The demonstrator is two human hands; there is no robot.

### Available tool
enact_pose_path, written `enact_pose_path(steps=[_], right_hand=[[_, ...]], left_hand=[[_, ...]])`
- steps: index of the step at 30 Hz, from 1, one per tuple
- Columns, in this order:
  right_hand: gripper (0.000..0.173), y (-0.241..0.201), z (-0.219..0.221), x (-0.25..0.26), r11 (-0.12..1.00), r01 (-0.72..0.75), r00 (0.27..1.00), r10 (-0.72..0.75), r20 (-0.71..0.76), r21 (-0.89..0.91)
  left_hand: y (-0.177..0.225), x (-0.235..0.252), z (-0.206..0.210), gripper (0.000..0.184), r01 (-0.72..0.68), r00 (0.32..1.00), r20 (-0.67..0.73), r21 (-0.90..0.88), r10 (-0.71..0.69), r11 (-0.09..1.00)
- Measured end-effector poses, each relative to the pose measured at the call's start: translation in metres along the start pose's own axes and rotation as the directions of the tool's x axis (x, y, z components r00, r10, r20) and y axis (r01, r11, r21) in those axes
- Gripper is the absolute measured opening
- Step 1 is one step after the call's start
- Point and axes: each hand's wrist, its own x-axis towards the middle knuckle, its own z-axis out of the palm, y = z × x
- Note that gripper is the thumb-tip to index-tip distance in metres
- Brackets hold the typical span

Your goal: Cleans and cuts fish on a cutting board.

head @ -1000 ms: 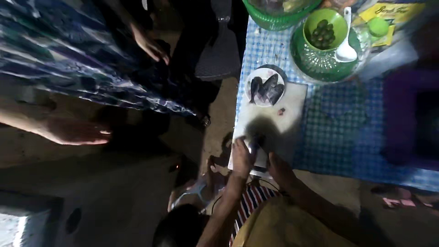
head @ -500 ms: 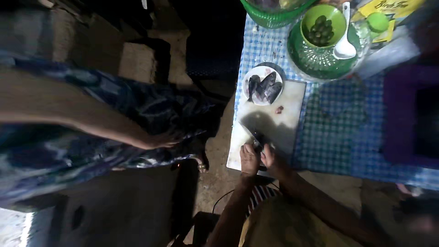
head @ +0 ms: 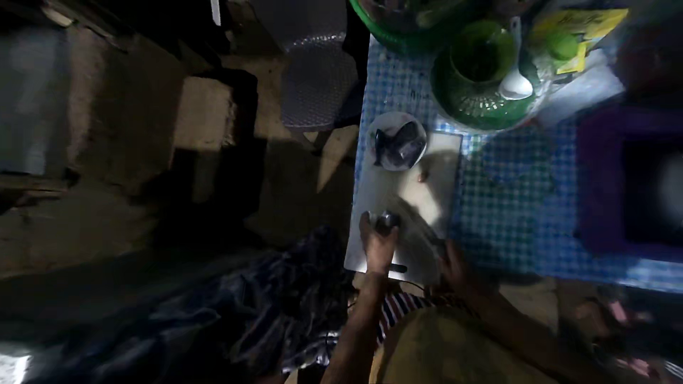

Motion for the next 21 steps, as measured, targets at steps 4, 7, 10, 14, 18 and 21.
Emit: enact_pose_path(steps=[4,7,10,14,18,21], right_hand=[[0.043,0.053,-0.022,0.013,0.984,-0.148,0.978,0.131,-0.162,-0.098],[0.045,0.083,-0.030,0.025,0.949,-0.278,0.947,0.244,-0.210,-0.147],[0.049,0.105,-0.029,0.035,0.934,-0.320,0.935,0.282,-0.217,-0.162],[0.045,0.120,-0.023,0.039,0.937,-0.294,0.943,0.252,-0.217,-0.190],[0.046,0.126,-0.020,0.037,0.938,-0.283,0.947,0.240,-0.215,-0.201],[0.047,0.131,-0.017,0.036,0.944,-0.253,0.952,0.203,-0.230,-0.213]], left_hand=[[0.023,0.013,0.019,0.080,-0.102,0.993,0.100,0.447,0.064,0.889],[0.028,0.018,0.026,0.064,-0.122,0.991,0.109,0.521,0.076,0.845],[0.030,0.025,0.019,0.066,-0.105,0.991,0.117,0.424,0.060,0.900],[0.039,0.037,0.009,0.080,0.018,0.998,0.068,-0.073,-0.013,0.997],[0.092,0.077,0.002,0.084,-0.155,0.984,0.090,-0.013,0.156,0.988],[0.139,0.138,0.013,0.084,-0.404,0.914,0.094,0.280,0.394,0.871]])
